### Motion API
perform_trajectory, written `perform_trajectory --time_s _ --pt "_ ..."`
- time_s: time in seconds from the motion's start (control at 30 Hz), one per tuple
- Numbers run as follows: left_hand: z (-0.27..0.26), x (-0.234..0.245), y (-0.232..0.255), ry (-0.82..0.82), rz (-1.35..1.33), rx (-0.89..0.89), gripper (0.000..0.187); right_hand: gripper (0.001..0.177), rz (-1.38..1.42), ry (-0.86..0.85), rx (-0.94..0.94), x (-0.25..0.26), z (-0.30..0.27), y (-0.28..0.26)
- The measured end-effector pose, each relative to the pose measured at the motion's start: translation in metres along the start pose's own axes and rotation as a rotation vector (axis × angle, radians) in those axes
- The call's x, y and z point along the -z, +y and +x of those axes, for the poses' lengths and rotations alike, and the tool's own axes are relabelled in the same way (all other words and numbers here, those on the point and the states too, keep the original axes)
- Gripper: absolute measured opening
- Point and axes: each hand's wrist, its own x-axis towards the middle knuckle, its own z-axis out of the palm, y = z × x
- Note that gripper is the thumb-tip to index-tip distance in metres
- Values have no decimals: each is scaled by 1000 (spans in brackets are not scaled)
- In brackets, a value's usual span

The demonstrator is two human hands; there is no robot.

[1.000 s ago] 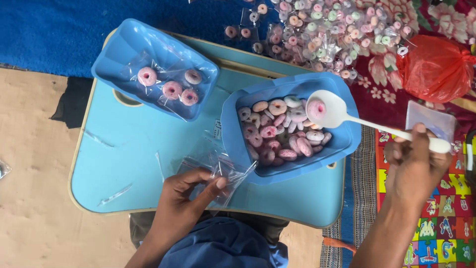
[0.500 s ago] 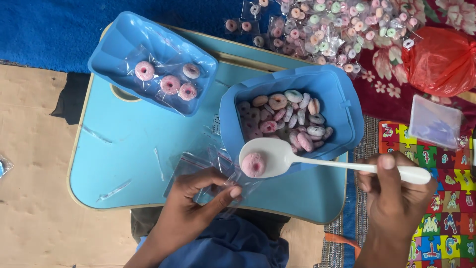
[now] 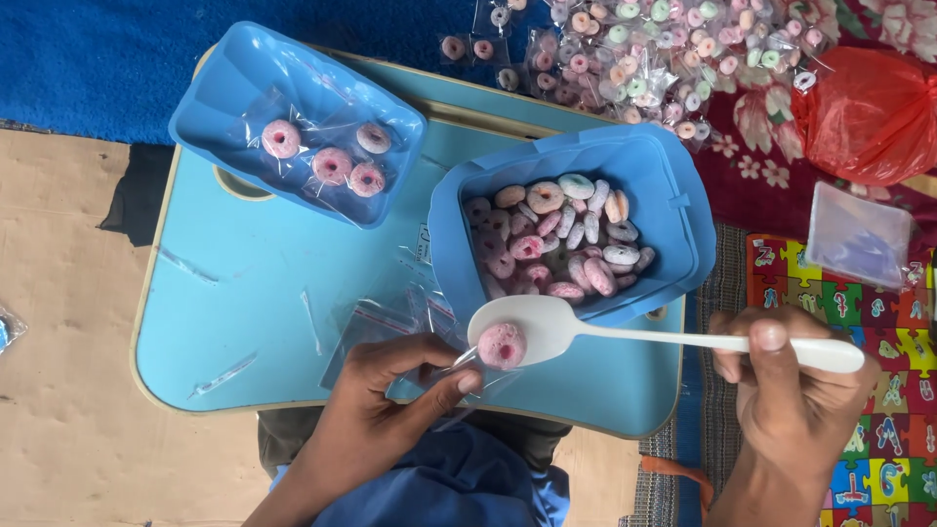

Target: Packaging small donut-shaped items into individual plastic bags using hands and a spoon.

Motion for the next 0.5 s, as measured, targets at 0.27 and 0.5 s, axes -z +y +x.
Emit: perform_trajectory --time_s 0.27,0.5 --pt "-2 -14 -3 106 -369 221 10 43 -98 17 -24 1 1 -7" --pt "-1 -20 0 73 -555 269 17 44 -181 5 -52 2 0 -16"
